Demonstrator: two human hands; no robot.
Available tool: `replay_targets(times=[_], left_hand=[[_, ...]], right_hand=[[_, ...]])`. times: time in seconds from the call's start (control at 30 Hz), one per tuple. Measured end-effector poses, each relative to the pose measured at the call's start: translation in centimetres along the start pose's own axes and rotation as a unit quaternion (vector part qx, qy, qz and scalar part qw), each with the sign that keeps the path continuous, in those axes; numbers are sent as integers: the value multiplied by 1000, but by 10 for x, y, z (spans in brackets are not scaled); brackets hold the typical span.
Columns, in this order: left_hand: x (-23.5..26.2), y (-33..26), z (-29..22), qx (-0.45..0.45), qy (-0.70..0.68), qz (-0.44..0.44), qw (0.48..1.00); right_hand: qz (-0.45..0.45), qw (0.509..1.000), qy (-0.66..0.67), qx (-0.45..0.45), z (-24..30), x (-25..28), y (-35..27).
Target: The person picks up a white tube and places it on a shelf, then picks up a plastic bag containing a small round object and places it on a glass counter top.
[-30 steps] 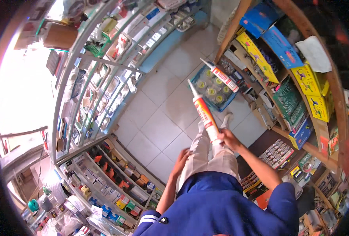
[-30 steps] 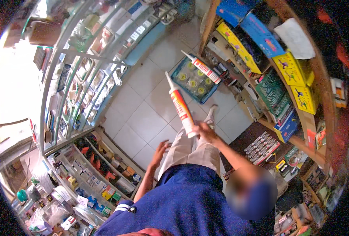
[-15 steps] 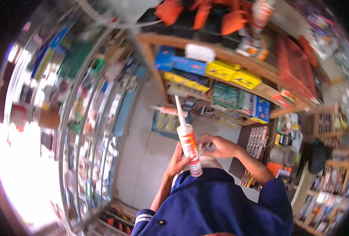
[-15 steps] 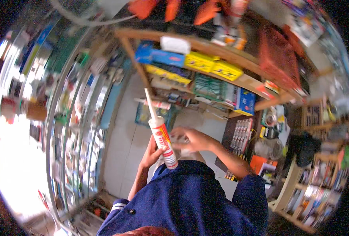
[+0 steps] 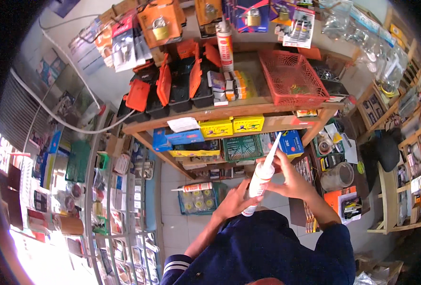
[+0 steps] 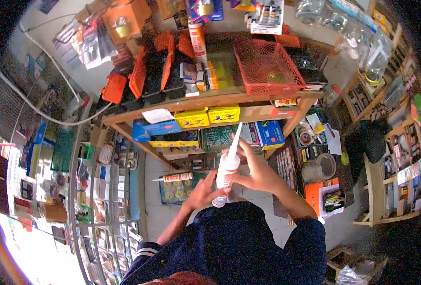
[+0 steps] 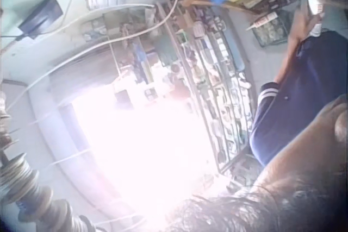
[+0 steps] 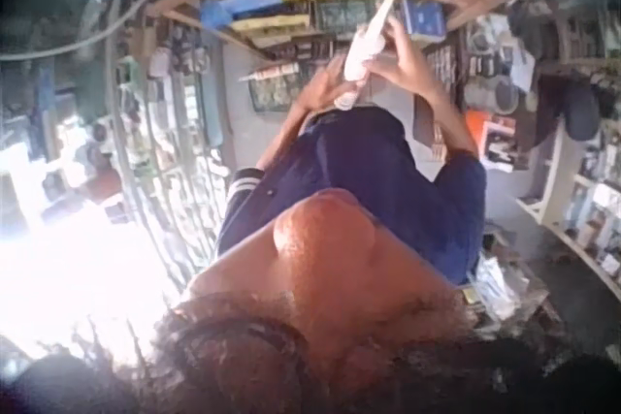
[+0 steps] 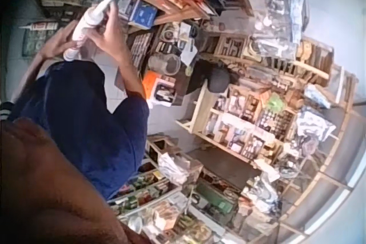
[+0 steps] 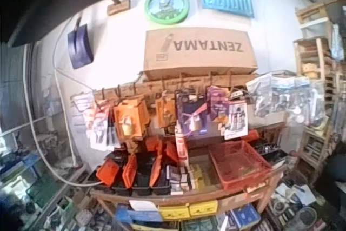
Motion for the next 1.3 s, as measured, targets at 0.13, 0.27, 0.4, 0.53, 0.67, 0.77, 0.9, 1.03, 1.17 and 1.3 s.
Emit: replay_targets(times=[0.13,0.27,0.4,0.53,0.67,0.77,0.9,1.03,1.17,1.3], left_hand=[[10,35,-16,-21,82,6,996],[15,64,-29,-64,130,0,989],[30,89,-49,-139,181,-55,972],[55,115,-70,-201,216,-185,937],[77,139,-55,-165,264,-231,922],[81,146,-36,-129,306,-232,914],[75,162,-32,-174,338,-225,897],[85,173,-56,-207,360,-236,879],[111,193,-79,-221,372,-256,864],[141,215,-96,-252,397,-282,836]], right_hand=[[-16,1000,11,-7,8,30,8],[-21,1000,-22,6,24,52,22],[-19,991,-88,100,42,72,35],[-55,961,-168,213,77,104,56],[-98,923,-217,303,105,142,95],[-94,921,-203,318,102,151,131],[-75,914,-257,305,78,161,170],[-77,910,-243,327,60,167,199],[-76,897,-280,334,33,174,231],[-84,904,-274,317,30,169,248]])
Point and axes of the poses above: each hand's wrist, its own y-axis towards the middle knuckle, its own x-axis out of the back of the hand, z = x × y, the point moved 6 cm from there along y, towards the middle knuckle, and after that the axes turned 1 degree about -z, right-handed, at the moved point
